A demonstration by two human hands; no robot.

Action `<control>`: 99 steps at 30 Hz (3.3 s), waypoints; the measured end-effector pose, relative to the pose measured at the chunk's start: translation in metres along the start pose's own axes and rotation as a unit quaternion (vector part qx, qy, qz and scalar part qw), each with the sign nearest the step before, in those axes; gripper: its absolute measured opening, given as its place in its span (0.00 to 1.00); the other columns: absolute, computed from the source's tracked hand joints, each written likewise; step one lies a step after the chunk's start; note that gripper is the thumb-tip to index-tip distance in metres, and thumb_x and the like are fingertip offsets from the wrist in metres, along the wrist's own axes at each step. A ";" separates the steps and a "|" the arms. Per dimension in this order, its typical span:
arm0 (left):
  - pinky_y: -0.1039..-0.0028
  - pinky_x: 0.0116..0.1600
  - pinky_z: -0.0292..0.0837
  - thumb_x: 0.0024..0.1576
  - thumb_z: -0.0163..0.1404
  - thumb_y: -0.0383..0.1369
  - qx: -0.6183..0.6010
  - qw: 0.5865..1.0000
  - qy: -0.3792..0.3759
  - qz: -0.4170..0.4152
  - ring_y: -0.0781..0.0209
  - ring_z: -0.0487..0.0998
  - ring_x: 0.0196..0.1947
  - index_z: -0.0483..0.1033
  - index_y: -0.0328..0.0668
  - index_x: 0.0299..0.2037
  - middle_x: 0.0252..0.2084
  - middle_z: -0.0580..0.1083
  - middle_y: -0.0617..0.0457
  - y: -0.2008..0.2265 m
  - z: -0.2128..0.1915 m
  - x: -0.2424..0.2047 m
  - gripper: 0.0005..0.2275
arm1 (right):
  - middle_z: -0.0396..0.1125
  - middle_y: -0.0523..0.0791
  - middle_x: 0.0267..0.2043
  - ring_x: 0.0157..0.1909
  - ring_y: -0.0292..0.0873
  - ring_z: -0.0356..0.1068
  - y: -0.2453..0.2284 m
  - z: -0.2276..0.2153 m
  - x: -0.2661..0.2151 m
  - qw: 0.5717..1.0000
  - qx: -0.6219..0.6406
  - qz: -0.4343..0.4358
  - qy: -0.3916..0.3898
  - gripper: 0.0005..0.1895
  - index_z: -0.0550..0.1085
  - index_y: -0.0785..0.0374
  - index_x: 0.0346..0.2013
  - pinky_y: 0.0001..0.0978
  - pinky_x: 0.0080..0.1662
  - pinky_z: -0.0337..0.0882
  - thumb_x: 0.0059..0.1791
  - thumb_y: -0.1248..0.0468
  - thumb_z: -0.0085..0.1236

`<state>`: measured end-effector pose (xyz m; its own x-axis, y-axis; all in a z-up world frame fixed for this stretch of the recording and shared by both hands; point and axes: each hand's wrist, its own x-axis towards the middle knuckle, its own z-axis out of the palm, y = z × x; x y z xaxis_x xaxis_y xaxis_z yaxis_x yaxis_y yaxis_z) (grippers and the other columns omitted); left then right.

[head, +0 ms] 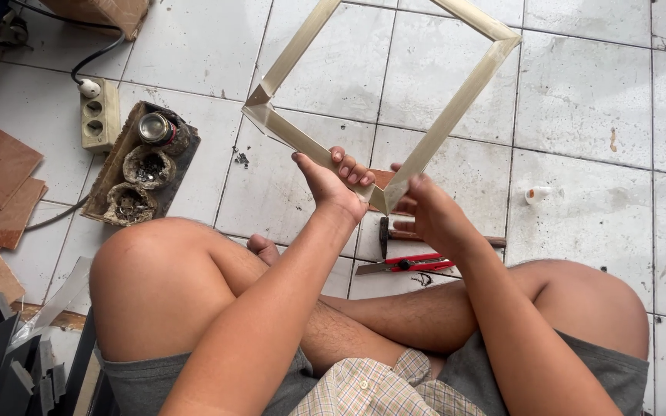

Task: The person is sitting on the floor, assembling a wooden frame by hammering small nails into the corner joints.

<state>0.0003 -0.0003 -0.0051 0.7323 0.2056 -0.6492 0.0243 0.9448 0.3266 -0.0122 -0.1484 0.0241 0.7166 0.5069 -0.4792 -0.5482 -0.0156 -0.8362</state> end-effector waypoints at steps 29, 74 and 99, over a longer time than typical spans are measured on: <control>0.69 0.43 0.75 0.47 0.53 0.26 0.380 0.872 -0.298 0.077 0.54 0.71 0.45 0.52 0.51 0.51 0.47 0.68 0.42 0.028 0.013 -0.030 0.25 | 0.60 0.39 0.34 0.38 0.34 0.59 0.008 -0.035 0.015 0.964 0.215 -0.135 0.080 0.12 0.65 0.52 0.45 0.27 0.39 0.56 0.48 0.56 0.43; 0.52 0.58 0.54 0.50 0.49 0.23 0.655 0.404 0.088 0.632 0.42 0.57 0.58 0.72 0.54 0.45 0.56 0.63 0.54 0.030 -0.014 0.018 0.15 | 0.55 0.42 0.37 0.42 0.43 0.55 -0.003 -0.024 -0.009 0.981 0.053 -0.036 0.185 0.20 0.63 0.59 0.46 0.40 0.43 0.54 0.46 0.51 0.44; 0.76 0.34 0.68 0.47 0.50 0.40 0.382 0.922 0.020 0.052 0.59 0.76 0.29 0.65 0.47 0.35 0.27 0.72 0.51 0.006 -0.018 0.042 0.11 | 0.54 0.49 0.54 0.55 0.57 0.53 0.031 -0.040 0.048 0.745 -0.642 -0.017 0.179 0.39 0.62 0.54 0.55 0.56 0.47 0.61 0.31 0.54 0.66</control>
<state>0.0191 0.0185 -0.0426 0.7323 0.3079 -0.6074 0.4397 0.4673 0.7670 0.0228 -0.1587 -0.0352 0.9160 0.2666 -0.2998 0.1724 -0.9364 -0.3058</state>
